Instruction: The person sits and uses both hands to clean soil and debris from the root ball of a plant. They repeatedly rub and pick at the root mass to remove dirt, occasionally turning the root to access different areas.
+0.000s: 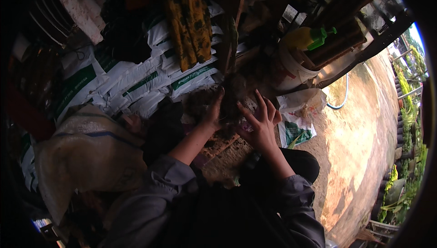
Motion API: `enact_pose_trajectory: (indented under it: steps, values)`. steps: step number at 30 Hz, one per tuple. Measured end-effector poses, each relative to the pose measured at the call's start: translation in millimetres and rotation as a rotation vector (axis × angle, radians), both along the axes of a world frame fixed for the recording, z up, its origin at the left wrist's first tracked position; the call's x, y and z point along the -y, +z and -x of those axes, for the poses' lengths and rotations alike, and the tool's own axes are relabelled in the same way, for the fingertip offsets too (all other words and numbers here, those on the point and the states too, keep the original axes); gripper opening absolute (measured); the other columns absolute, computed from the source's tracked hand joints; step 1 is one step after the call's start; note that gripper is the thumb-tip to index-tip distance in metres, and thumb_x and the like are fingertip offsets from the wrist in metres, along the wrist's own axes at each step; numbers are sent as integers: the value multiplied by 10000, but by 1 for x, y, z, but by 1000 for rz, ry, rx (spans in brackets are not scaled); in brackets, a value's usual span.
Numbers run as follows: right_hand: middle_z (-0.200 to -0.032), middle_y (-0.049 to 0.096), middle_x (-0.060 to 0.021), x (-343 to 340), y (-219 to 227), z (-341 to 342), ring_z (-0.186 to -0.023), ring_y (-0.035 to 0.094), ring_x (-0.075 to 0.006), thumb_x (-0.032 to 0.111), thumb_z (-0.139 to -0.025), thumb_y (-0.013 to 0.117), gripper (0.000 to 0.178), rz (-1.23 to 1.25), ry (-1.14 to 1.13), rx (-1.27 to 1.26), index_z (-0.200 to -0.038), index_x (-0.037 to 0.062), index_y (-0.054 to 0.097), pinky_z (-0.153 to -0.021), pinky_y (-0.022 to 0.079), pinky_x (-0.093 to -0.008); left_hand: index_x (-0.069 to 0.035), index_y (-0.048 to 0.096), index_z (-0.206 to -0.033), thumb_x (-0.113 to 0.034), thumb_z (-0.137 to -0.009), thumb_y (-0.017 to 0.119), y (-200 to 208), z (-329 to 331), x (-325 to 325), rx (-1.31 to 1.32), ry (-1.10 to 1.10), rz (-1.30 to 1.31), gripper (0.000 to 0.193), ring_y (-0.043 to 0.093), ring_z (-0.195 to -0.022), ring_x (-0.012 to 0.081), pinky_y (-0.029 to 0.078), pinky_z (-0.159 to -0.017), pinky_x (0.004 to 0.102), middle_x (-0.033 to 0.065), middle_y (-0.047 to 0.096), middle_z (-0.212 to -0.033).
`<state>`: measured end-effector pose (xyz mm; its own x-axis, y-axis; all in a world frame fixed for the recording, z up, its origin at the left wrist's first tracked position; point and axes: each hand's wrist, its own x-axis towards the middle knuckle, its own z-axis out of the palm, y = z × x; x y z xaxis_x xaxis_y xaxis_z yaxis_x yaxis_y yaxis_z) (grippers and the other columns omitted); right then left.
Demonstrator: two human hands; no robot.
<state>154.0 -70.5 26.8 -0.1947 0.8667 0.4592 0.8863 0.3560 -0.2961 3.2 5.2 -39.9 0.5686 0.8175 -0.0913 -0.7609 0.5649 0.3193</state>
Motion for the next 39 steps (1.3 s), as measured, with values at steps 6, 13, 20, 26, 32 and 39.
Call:
enact_pose_trajectory:
  steps: [6,13,20,26,32,39]
  values:
    - [-1436,365,-103,-3,12,-6,-1224,361,-368,319,-561,793,625,-37,17,-121,-1160,233,638,-1012,203,-488,-72,371,-1377,-365,-946,497,4,2,3,19,-28,-76,536,577,-1077,185,514,-889,357,89,531,-1265]
    - [-1385,427,-125,-6,31,-15,-1221,367,-351,348,-612,756,550,-93,35,-118,-1141,230,658,-1012,206,-468,-50,304,-1409,-325,-889,573,21,0,18,-58,-46,-247,647,557,-1114,216,510,-907,357,112,488,-1302]
    - [-1401,397,-174,-5,46,-20,-1245,345,-366,429,-704,636,493,-122,38,-57,-1142,204,659,-1041,218,-482,-37,274,-1425,-234,-784,675,14,5,12,-266,30,-467,781,454,-1236,217,392,-1036,371,108,456,-1337]
    - [-1426,373,-114,-5,51,-15,-1242,330,-377,364,-638,723,488,-81,49,-130,-1108,240,678,-1026,220,-486,-35,296,-1416,-204,-690,759,27,4,10,-325,109,-650,877,449,-1238,212,369,-1048,363,90,464,-1326]
    - [-1439,355,-112,-4,47,-12,-1265,317,-379,222,-590,741,563,-11,44,-160,-1143,252,646,-1039,207,-486,-50,352,-1378,-160,-674,783,42,6,14,-330,96,-662,834,459,-1225,189,385,-1035,357,78,474,-1315]
    - [-1437,354,-154,-7,51,-15,-1260,337,-363,332,-680,693,472,-34,5,-23,-1129,192,659,-1040,231,-466,-60,368,-1367,-184,-695,787,40,7,8,-575,257,-917,801,465,-1208,178,381,-1031,349,78,480,-1305]
